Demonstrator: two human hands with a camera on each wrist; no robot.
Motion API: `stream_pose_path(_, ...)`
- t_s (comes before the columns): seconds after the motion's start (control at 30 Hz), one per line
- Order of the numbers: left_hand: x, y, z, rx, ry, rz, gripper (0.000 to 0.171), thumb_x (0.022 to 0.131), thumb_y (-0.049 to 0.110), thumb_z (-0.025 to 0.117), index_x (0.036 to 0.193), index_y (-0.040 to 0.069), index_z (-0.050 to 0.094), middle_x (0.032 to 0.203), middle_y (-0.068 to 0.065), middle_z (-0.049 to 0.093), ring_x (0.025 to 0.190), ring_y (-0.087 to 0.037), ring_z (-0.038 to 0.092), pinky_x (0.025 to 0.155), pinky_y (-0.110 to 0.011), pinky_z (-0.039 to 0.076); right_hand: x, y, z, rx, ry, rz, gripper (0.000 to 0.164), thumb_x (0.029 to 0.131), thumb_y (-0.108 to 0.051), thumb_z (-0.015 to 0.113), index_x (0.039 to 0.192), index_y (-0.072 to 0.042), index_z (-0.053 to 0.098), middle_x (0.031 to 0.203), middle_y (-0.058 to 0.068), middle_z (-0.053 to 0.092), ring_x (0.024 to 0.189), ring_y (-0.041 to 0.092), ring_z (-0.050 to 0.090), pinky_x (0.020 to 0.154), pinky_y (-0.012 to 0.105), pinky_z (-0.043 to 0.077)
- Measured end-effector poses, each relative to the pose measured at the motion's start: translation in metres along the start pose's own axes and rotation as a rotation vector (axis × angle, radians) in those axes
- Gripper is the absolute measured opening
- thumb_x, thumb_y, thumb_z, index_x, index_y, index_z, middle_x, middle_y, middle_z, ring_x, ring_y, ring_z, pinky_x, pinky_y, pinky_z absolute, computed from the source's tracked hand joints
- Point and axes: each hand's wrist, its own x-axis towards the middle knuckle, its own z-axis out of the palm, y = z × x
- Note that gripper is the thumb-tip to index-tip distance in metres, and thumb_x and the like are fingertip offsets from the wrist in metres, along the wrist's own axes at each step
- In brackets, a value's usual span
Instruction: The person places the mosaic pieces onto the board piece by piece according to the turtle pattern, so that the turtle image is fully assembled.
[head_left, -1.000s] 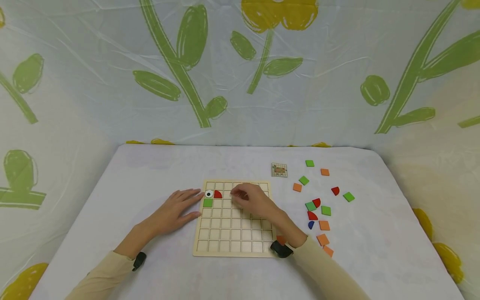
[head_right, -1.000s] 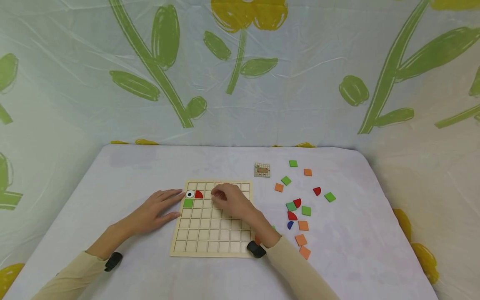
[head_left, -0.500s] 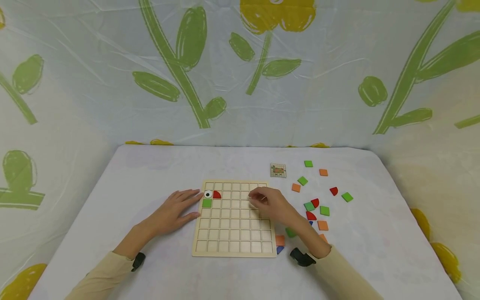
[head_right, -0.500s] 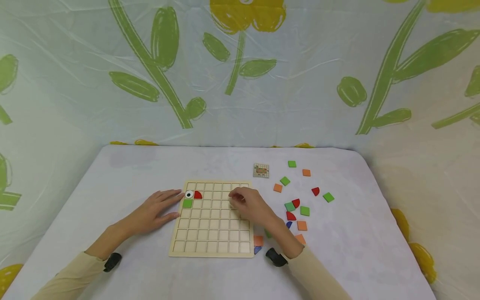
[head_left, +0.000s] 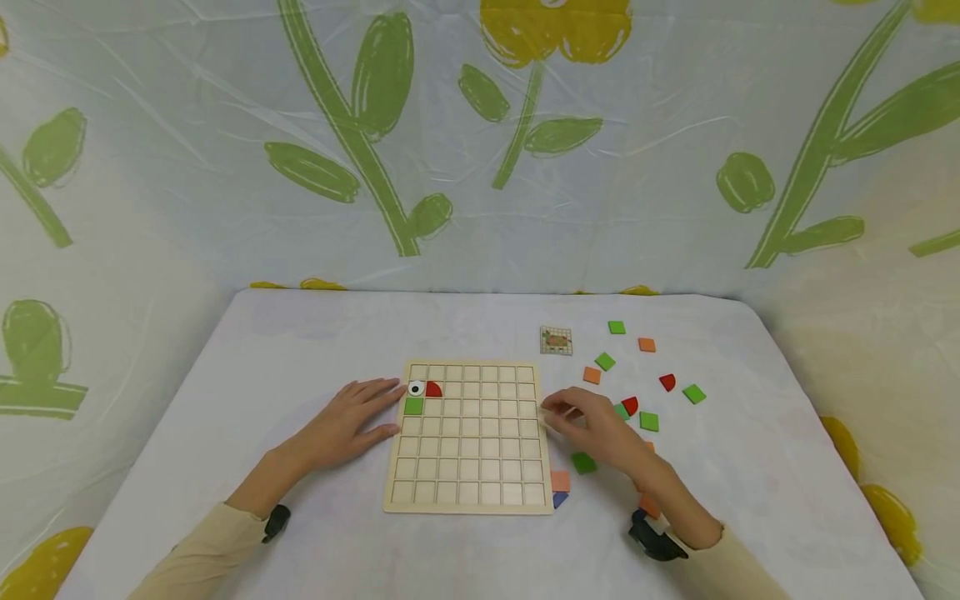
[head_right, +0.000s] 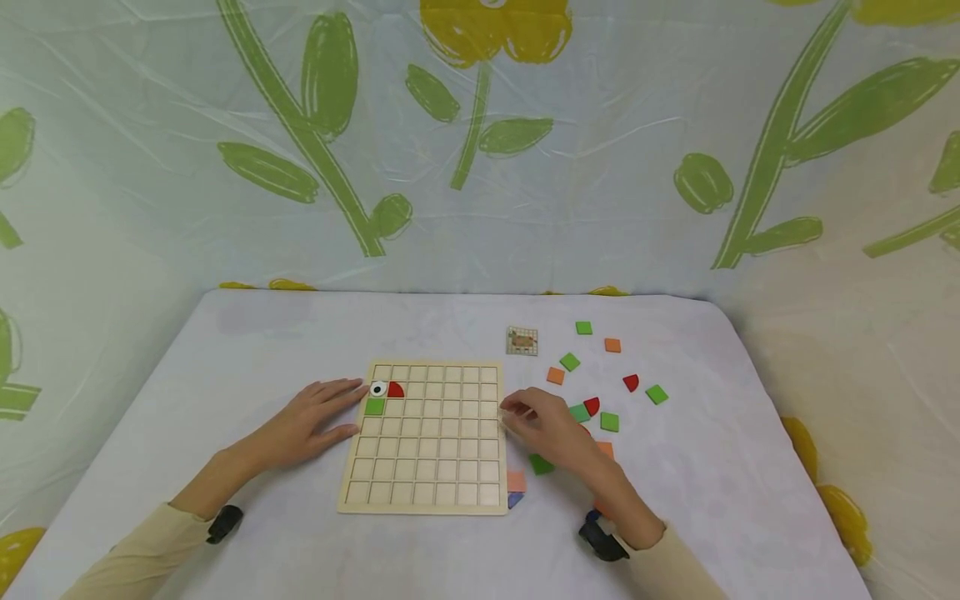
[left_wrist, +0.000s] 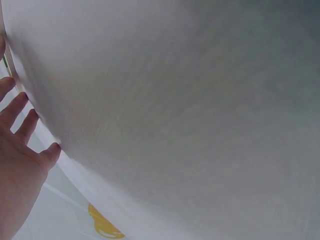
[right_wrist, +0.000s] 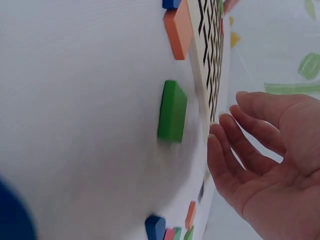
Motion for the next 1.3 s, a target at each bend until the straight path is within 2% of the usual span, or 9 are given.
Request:
stream_pose_path(0.33,0.000,0.002,-0.001,-0.005,-0.009,-0.005,0.063,0.100,0.033,0.069,0.154,0.009,0.048,0.156,-0.016,0.047,0.143,-0.041,0.042,0.115,-0.064,0.029,-0.033,0.010,-0.018,-0.015,-0.091,-0.023,0.024,0.095,-0.018,0.077,0.116,-0.010,0.072,0.112,-0.003,0.071,0.101,0.016,0.063,0.090,0.031,0.055)
stream_pose_path(0.5,-0.001,0.001,-0.001,-0.005,0.001,0.003,0.064,0.099,0.033,0.071,0.153,0.008,0.049,0.155,-0.016,0.048,0.142,-0.039,0.044,0.115,-0.063,0.029,-0.046,0.017,-0.023,-0.020,-0.124,-0.076,0.026,0.091,-0.019,0.081,0.115,-0.012,0.072,0.110,-0.003,0.072,0.095,0.016,0.062,0.083,0.029,0.055)
stream_pose_path(0.6,-0.001,0.001,-0.001,-0.002,0.002,0.008,0.064,0.099,0.033,0.071,0.153,0.008,0.049,0.155,-0.016,0.048,0.142,-0.039,0.044,0.115,-0.063,0.029,-0.052,0.019,-0.026,-0.011,-0.158,-0.069,0.028,0.090,-0.021,0.082,0.115,-0.013,0.072,0.111,-0.003,0.070,0.092,0.015,0.060,0.080,0.027,0.054)
stream_pose_path(0.83,-0.001,0.001,-0.001,-0.009,0.001,0.009,0.063,0.099,0.032,0.071,0.153,0.008,0.049,0.155,-0.016,0.048,0.142,-0.039,0.043,0.115,-0.063,0.029,-0.060,0.023,-0.031,-0.038,-0.204,-0.045,0.025,0.092,-0.021,0.080,0.115,-0.017,0.072,0.113,-0.006,0.067,0.097,0.014,0.058,0.086,0.028,0.053)
stream_pose_path(1.3,0.000,0.002,-0.001,-0.011,-0.002,0.009,0.063,0.099,0.032,0.070,0.154,0.008,0.049,0.155,-0.016,0.048,0.142,-0.039,0.043,0.115,-0.063,0.029,-0.061,0.023,-0.030,-0.067,-0.183,-0.025,0.028,0.090,-0.011,0.080,0.117,-0.014,0.075,0.114,-0.005,0.067,0.094,0.013,0.060,0.084,0.026,0.056)
